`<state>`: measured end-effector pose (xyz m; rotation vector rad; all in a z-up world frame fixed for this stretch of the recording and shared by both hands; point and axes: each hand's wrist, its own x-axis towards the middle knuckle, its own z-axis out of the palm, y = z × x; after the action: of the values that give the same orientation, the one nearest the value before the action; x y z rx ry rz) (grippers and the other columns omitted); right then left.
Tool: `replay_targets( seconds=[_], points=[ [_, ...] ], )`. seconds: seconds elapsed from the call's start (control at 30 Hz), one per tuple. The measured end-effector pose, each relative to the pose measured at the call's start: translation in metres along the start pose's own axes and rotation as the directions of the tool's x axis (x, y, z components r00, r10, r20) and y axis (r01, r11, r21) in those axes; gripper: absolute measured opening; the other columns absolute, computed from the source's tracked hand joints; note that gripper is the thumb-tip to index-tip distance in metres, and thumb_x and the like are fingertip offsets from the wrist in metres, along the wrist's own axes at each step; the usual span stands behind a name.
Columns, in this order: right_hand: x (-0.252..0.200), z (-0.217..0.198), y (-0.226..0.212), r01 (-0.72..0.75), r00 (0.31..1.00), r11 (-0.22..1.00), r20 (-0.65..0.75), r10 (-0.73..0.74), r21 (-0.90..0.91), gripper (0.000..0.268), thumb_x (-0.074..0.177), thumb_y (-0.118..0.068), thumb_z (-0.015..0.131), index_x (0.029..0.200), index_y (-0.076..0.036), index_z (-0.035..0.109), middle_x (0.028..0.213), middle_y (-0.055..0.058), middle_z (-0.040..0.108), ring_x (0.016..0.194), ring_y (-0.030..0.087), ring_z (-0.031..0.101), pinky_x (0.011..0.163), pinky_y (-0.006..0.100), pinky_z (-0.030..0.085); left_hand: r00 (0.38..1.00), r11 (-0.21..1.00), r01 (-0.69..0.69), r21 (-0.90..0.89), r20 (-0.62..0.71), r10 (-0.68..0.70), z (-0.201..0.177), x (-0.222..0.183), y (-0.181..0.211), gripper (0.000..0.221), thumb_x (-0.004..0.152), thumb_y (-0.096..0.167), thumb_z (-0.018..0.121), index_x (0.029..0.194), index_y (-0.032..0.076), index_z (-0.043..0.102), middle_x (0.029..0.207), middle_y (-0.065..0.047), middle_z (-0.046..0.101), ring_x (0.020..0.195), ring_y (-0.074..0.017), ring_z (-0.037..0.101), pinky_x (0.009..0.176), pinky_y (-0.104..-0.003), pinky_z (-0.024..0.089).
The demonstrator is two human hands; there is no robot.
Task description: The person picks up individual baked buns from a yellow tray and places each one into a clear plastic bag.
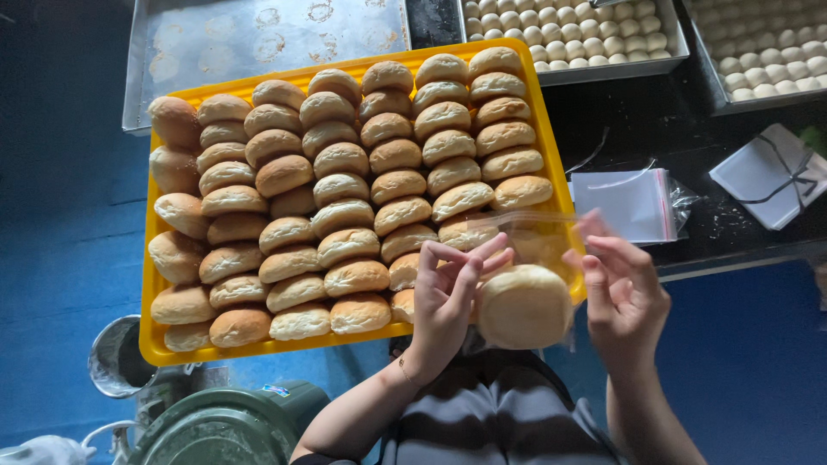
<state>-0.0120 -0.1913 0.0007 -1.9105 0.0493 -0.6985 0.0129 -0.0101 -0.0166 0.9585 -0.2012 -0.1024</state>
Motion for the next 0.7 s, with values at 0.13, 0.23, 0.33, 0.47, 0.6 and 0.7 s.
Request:
replay_targets(
  seconds=[0.13, 0.23, 0.33, 0.47, 0.6, 0.7],
  points=[
    [0.022, -0.011, -0.005, 0.485, 0.874, 0.833, 0.17, -0.455, -0.265, 0.015, 0.103, -0.009, 0.069, 0.116, -0.007, 0.074, 0.153, 0.026, 0.052, 0.145, 0.037, 0.05, 0.122, 0.048, 0.043, 0.998, 0.995, -0.024, 0.102, 0.067, 0.018, 0.008, -0.007, 0.013, 0.012, 0.108, 0.01, 0.05, 0.11, 0.01, 0.038, 0.131, -0.038, 0.063, 0.119, -0.0408, 0.07, 0.082, -0.029, 0.056],
    [0.034, -0.004, -0.021, 0.685, 0.728, 0.66, 0.269, -0.63, -0.307, 0.012, 0.102, -0.017, 0.076, 0.113, -0.016, 0.079, 0.154, 0.02, 0.047, 0.149, 0.038, 0.041, 0.129, 0.056, 0.029, 0.988, 0.95, -0.111, 0.292, 0.14, 0.072, 0.016, -0.012, 0.02, 0.02, 0.109, 0.013, 0.052, 0.125, 0.007, 0.041, 0.128, -0.031, 0.066, 0.119, -0.0388, 0.071, 0.076, -0.029, 0.062],
    [0.037, 0.003, -0.034, 0.752, 0.658, 0.581, 0.303, -0.689, -0.312, 0.008, 0.101, -0.02, 0.078, 0.107, -0.016, 0.082, 0.148, 0.02, 0.052, 0.143, 0.042, 0.043, 0.125, 0.064, 0.025, 0.973, 0.87, -0.21, 0.445, 0.186, 0.139, 0.023, -0.015, 0.031, 0.027, 0.109, 0.018, 0.051, 0.132, 0.006, 0.044, 0.123, -0.025, 0.07, 0.117, -0.0341, 0.073, 0.093, -0.037, 0.064],
    [0.036, 0.002, -0.035, 0.747, 0.663, 0.58, 0.294, -0.689, -0.326, 0.007, 0.099, -0.02, 0.079, 0.099, -0.015, 0.083, 0.141, 0.016, 0.058, 0.135, 0.039, 0.051, 0.122, 0.066, 0.03, 0.961, 0.767, -0.253, 0.59, 0.242, 0.13, 0.023, -0.019, 0.04, 0.03, 0.109, 0.021, 0.049, 0.136, 0.007, 0.047, 0.13, -0.013, 0.069, 0.109, -0.0288, 0.078, 0.093, -0.033, 0.063],
    [0.036, -0.003, -0.034, 0.742, 0.669, 0.59, 0.29, -0.684, -0.319, 0.004, 0.097, -0.021, 0.081, 0.099, -0.018, 0.08, 0.138, 0.014, 0.061, 0.134, 0.037, 0.051, 0.122, 0.067, 0.033, 0.96, 0.721, -0.261, 0.642, 0.254, 0.121, 0.026, -0.022, 0.038, 0.031, 0.109, 0.019, 0.051, 0.137, 0.007, 0.048, 0.131, -0.01, 0.07, 0.11, -0.0249, 0.079, 0.095, -0.031, 0.061],
    [0.038, -0.007, -0.033, 0.734, 0.679, 0.625, 0.265, -0.684, -0.265, 0.005, 0.097, -0.017, 0.077, 0.102, -0.016, 0.077, 0.133, 0.015, 0.063, 0.128, 0.038, 0.057, 0.12, 0.069, 0.038, 0.96, 0.737, -0.233, 0.634, 0.269, 0.072, 0.029, -0.022, 0.036, 0.032, 0.108, 0.02, 0.05, 0.138, 0.008, 0.047, 0.13, -0.012, 0.071, 0.116, -0.0257, 0.076, 0.097, -0.033, 0.06]
  ],
)
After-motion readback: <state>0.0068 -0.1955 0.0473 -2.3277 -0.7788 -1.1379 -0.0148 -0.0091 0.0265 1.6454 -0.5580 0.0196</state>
